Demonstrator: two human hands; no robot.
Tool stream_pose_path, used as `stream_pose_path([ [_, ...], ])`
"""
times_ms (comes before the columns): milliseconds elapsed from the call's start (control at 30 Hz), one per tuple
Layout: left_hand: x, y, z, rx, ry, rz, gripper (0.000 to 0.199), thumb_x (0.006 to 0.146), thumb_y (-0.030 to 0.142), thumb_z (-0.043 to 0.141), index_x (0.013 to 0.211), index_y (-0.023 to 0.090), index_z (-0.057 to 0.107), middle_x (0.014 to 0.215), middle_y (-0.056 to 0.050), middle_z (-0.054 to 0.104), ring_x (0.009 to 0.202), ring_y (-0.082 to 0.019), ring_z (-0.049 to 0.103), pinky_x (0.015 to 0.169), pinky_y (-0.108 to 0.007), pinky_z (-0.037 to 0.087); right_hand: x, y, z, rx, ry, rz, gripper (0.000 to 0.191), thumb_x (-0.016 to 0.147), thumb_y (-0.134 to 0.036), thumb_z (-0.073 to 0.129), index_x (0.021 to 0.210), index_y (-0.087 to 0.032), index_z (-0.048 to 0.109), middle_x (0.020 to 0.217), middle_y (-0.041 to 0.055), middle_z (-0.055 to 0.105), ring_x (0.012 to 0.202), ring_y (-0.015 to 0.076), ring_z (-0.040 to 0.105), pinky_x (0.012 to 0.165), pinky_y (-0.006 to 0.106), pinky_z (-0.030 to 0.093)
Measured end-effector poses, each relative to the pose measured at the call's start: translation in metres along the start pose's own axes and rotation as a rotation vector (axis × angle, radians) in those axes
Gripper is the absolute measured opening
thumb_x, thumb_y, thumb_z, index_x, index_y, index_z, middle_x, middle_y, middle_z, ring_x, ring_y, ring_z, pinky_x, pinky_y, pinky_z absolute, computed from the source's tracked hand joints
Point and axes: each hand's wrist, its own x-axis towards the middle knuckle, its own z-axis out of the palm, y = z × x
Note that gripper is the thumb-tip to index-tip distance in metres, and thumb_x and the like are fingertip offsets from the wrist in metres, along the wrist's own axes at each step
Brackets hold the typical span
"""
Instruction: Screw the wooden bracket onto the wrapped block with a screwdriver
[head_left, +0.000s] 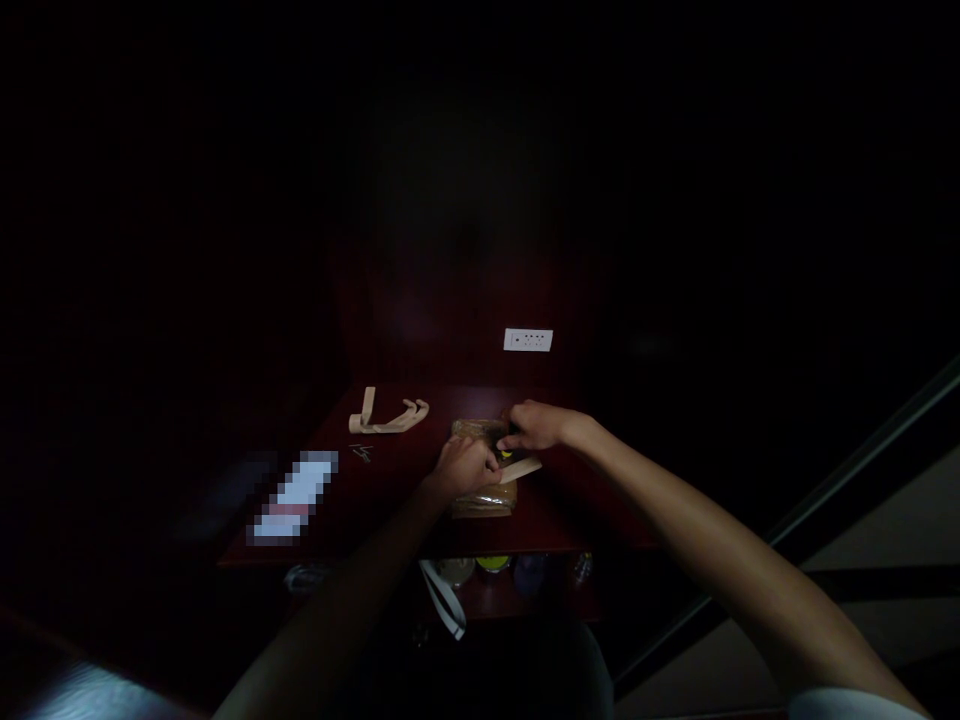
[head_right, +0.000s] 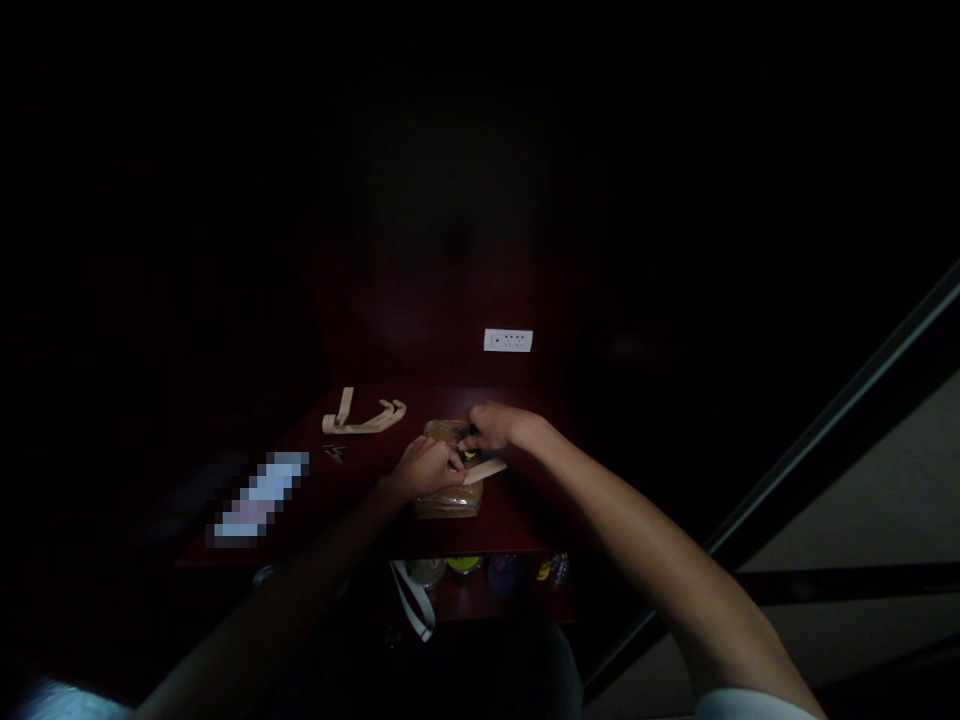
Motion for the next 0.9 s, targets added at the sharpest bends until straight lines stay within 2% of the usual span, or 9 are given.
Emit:
stream_pose_path([
  [133,-0.0012,0.0008,-0.0017,0.004,0.008,0.002,0.018,0.074,0.042,0.062,0.083,0.034,0.076,0.087,0.000,0.075,0.089,-0.022,0.066,0.084,-0.033,0.046,0.0026,0.0019,0.0035,0.052,0.000,0.015,0.042,0.081,-0.050,0.056,0.098,-0.012,0.063,0.086,0.0099,0.068,0.068,0.0171,0.060,0.052,0.023,0.035],
  [300,-0.0023,0.0021,-0.0031,0.012,0.007,-0.002,0.019,0.073,0.043,0.062,0.084,0.034,0.076,0.086,-0.002,0.075,0.090,-0.023,0.066,0.085,-0.035,0.046,0.0024,0.0031,0.0042,0.112,0.005,0.005,0.036,0.075,-0.035,0.063,0.104,-0.014,0.060,0.091,0.0074,0.067,0.071,0.0151,0.059,0.055,0.021,0.036],
  [533,-0.0026,0.0029,-0.0031,0.010,0.002,-0.004,0.018,0.073,0.042,0.063,0.083,0.034,0.076,0.088,0.000,0.075,0.091,-0.022,0.066,0.088,-0.034,0.045,0.0021,0.0038,-0.0010,0.108,0.002,-0.007,0.039,0.082,-0.046,0.057,0.097,-0.012,0.066,0.085,0.0091,0.069,0.068,0.0154,0.059,0.053,0.022,0.035],
  [733,-0.0026,0.0030,-0.0029,0.012,0.007,-0.007,0.020,0.075,0.045,0.062,0.084,0.033,0.076,0.089,-0.001,0.075,0.093,-0.023,0.066,0.090,-0.035,0.044,0.0050,0.0072,0.0022,0.257,-0.052,0.017,0.042,0.085,-0.051,0.051,0.083,-0.012,0.067,0.071,0.0066,0.068,0.058,0.0131,0.058,0.053,0.021,0.037],
  [833,-0.0023,0.0028,-0.0026,0.013,0.002,-0.005,0.021,0.076,0.045,0.061,0.086,0.033,0.076,0.088,-0.002,0.075,0.093,-0.023,0.066,0.090,-0.034,0.043,0.0063,0.0084,0.0051,0.180,0.006,0.013,0.045,0.084,-0.055,0.050,0.080,-0.013,0.066,0.073,0.0080,0.067,0.060,0.0144,0.058,0.052,0.022,0.036],
  [900,-0.0019,0.0025,-0.0024,0.014,-0.001,-0.005,0.021,0.076,0.044,0.061,0.085,0.033,0.076,0.087,-0.002,0.075,0.092,-0.023,0.066,0.090,-0.035,0.043,0.0065,0.0088,0.0067,0.157,0.065,-0.009,0.040,0.080,-0.052,0.057,0.091,-0.014,0.064,0.081,0.0082,0.068,0.064,0.0151,0.058,0.053,0.022,0.037],
])
